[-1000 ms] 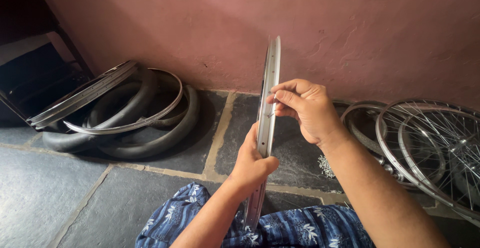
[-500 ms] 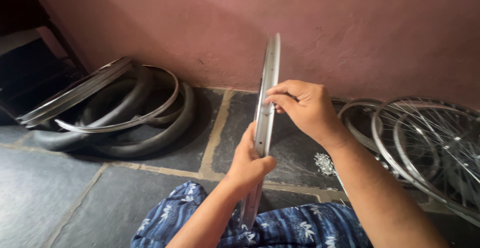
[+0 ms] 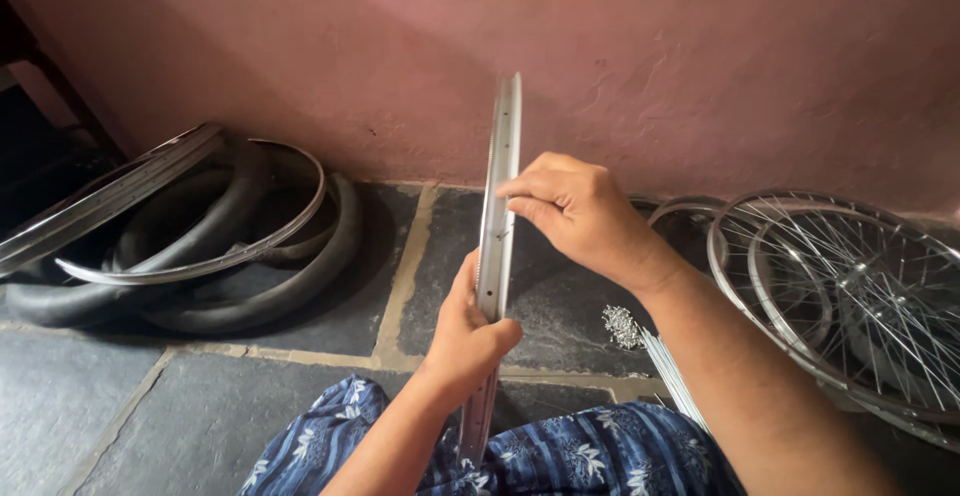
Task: The person sits on the floor and laces a bicycle wheel, threading spokes through the hub and inserting them into the rim holes, working around the rim and turning it as they go. Finished rims, tires, and bundles of spokes lie around them on the floor.
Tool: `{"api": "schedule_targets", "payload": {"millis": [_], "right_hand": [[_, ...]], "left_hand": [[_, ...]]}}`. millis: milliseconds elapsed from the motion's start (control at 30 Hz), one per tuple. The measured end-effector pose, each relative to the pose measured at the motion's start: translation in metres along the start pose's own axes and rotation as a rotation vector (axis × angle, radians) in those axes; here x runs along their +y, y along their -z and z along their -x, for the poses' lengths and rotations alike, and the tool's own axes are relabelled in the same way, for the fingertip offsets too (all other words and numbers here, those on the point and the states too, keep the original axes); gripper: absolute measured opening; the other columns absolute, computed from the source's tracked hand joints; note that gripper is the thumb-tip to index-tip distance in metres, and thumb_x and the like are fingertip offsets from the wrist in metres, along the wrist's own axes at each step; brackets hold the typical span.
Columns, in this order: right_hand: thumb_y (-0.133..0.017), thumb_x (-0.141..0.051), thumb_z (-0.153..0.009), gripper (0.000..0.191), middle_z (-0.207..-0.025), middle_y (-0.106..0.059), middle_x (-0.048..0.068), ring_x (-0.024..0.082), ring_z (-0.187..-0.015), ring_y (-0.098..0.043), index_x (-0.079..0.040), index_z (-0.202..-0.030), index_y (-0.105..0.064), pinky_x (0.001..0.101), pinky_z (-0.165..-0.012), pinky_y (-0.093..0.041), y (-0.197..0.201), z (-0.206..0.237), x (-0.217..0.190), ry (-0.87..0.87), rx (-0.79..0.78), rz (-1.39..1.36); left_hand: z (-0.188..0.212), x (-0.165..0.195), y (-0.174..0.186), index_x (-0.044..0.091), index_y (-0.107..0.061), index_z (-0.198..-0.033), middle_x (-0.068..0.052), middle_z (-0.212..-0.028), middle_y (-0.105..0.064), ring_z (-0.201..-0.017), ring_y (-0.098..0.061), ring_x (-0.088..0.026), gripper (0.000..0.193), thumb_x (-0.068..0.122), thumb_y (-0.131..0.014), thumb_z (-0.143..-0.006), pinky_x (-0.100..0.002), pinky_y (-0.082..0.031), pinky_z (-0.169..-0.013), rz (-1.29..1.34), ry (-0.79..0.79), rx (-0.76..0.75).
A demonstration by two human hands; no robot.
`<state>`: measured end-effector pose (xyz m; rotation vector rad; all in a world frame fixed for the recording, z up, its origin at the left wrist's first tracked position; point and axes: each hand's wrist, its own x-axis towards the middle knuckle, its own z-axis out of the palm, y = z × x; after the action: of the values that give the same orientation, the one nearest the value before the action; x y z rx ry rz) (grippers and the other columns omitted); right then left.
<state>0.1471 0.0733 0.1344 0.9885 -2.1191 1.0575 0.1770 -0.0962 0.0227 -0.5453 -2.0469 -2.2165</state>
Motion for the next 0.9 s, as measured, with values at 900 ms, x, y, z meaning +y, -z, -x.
{"api": "schedule_targets", "payload": {"millis": [900], "right_hand": [[-0.071,-0.037,-0.083,0.027,-0.081,-0.071,0.006,0.024,-0.069,-0.069,-0.011,-0.089,-0.075,0.0389,-0.063,-0.055,0.034,-0.032,0.01,0.026,-0.341,0.293]], "left_hand": [[-0.011,-0.011,-0.015,0.01,-0.046,-0.149,-0.004,-0.111,-0.057,-0.101,-0.055,-0.013,0.085,0.0,-0.061,-0.067,-0.025,-0.048,-0.088,-0.051,-0.016,-0.018]]}}
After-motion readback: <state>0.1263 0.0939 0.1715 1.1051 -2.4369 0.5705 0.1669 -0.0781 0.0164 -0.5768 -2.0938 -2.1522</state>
